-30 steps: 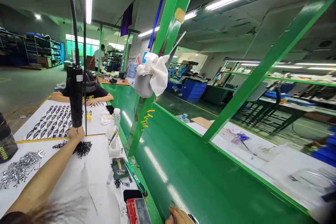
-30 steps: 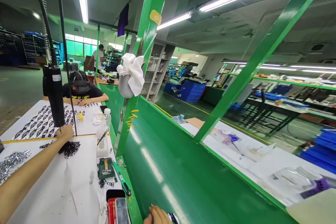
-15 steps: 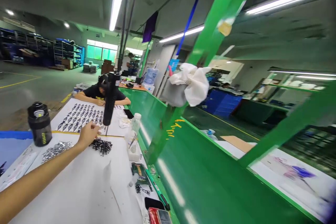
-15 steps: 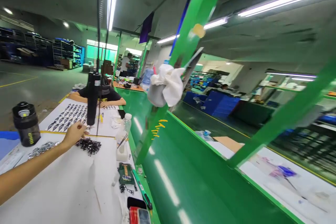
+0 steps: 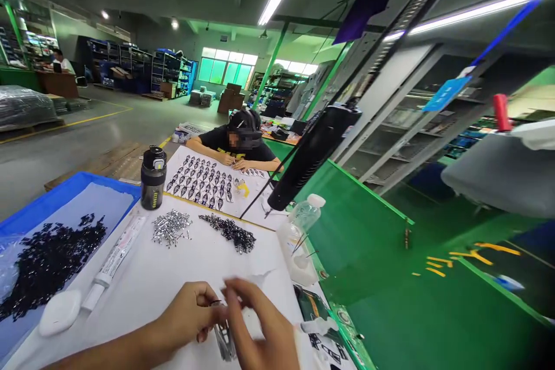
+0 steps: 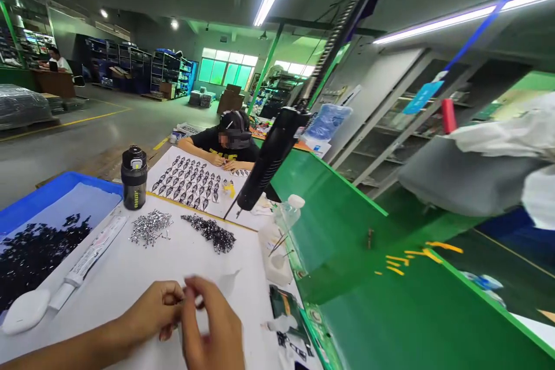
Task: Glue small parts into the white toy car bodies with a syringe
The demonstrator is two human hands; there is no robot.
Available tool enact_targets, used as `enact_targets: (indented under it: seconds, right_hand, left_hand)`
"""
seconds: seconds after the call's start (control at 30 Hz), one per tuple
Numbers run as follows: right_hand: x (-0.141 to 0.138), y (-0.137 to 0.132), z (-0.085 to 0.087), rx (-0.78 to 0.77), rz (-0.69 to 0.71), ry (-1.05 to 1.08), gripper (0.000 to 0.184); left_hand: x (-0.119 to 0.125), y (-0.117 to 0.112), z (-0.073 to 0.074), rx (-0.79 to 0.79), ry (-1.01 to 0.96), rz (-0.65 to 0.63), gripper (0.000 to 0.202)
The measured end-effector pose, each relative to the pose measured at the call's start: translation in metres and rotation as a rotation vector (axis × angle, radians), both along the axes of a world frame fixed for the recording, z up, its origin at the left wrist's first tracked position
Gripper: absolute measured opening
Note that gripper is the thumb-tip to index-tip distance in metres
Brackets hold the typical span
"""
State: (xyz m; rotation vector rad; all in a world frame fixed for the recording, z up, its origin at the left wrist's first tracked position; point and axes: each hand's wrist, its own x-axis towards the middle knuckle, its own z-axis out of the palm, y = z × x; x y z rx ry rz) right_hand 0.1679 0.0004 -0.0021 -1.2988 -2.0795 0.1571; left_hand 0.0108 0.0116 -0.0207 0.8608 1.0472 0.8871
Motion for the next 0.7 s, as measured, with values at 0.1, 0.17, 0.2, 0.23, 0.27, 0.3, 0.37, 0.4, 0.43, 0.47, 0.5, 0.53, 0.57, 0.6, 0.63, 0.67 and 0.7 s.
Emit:
enact_targets:
  seconds: [0.1, 0.17, 0.2, 0.23, 0.27, 0.3, 0.37, 0.4, 0.43, 0.47, 0.5, 0.53, 0.57, 0.6, 0.63, 0.67, 0.7]
  right_hand:
    - [-0.059, 0.059, 0.019, -0.283, 0.077, -0.134, 0.020]
    - [-0.084, 0.091, 0.019, -0.325, 0.060, -0.205, 0.018]
    - [-0.093, 0.103, 0.016, -0.332, 0.054, -0.238, 0.018]
    - [-0.098, 0.112, 0.012, -0.344, 0.051, -0.276, 0.017]
    - [-0.102, 0.120, 0.008, -0.357, 0.052, -0.317, 0.017]
    - [-0.104, 0.126, 0.005, -0.368, 0.058, -0.357, 0.016]
    - [-0.106, 0.134, 0.000, -0.385, 0.077, -0.433, 0.010]
    - [-0.107, 0.137, -0.001, -0.391, 0.086, -0.465, 0.009]
    - [-0.109, 0.139, -0.002, -0.396, 0.095, -0.494, 0.011]
    - [-0.110, 0.141, -0.003, -0.397, 0.102, -0.517, 0.015]
    - [-0.111, 0.142, -0.004, -0.394, 0.109, -0.535, 0.017]
    - [-0.112, 0.143, -0.004, -0.388, 0.117, -0.547, 0.019]
    - [-0.113, 0.142, -0.005, -0.378, 0.127, -0.552, 0.018]
    - [-0.113, 0.142, -0.006, -0.367, 0.136, -0.549, 0.016]
    - [-0.113, 0.140, -0.006, -0.355, 0.142, -0.538, 0.011]
    - [-0.111, 0.137, -0.006, -0.344, 0.144, -0.517, 0.006]
    - [-0.108, 0.134, -0.005, -0.337, 0.142, -0.490, 0.008]
  left_hand:
    - [-0.002, 0.002, -0.006, -0.025, -0.029, -0.001, 0.034]
    - [-0.004, 0.004, -0.008, -0.056, -0.049, 0.008, 0.039]
    - [-0.004, 0.004, -0.009, -0.076, -0.059, 0.012, 0.044]
    - [-0.004, 0.004, -0.011, -0.095, -0.068, 0.015, 0.048]
    - [-0.004, 0.005, -0.012, -0.113, -0.076, 0.013, 0.052]
    - [-0.004, 0.005, -0.014, -0.127, -0.080, 0.009, 0.055]
    - [-0.005, 0.005, -0.016, -0.141, -0.080, 0.000, 0.058]
    - [-0.005, 0.005, -0.017, -0.141, -0.077, -0.004, 0.058]
    - [-0.006, 0.006, -0.017, -0.140, -0.073, -0.007, 0.057]
    - [-0.006, 0.006, -0.017, -0.137, -0.070, -0.010, 0.056]
    - [-0.006, 0.006, -0.018, -0.136, -0.068, -0.013, 0.054]
    - [-0.005, 0.007, -0.018, -0.136, -0.068, -0.016, 0.053]
    - [-0.005, 0.007, -0.018, -0.140, -0.071, -0.019, 0.052]
    - [-0.004, 0.007, -0.019, -0.147, -0.074, -0.022, 0.051]
    - [-0.003, 0.007, -0.019, -0.155, -0.079, -0.025, 0.051]
    - [-0.002, 0.006, -0.020, -0.163, -0.084, -0.029, 0.051]
    - [-0.002, 0.005, -0.020, -0.169, -0.088, -0.029, 0.052]
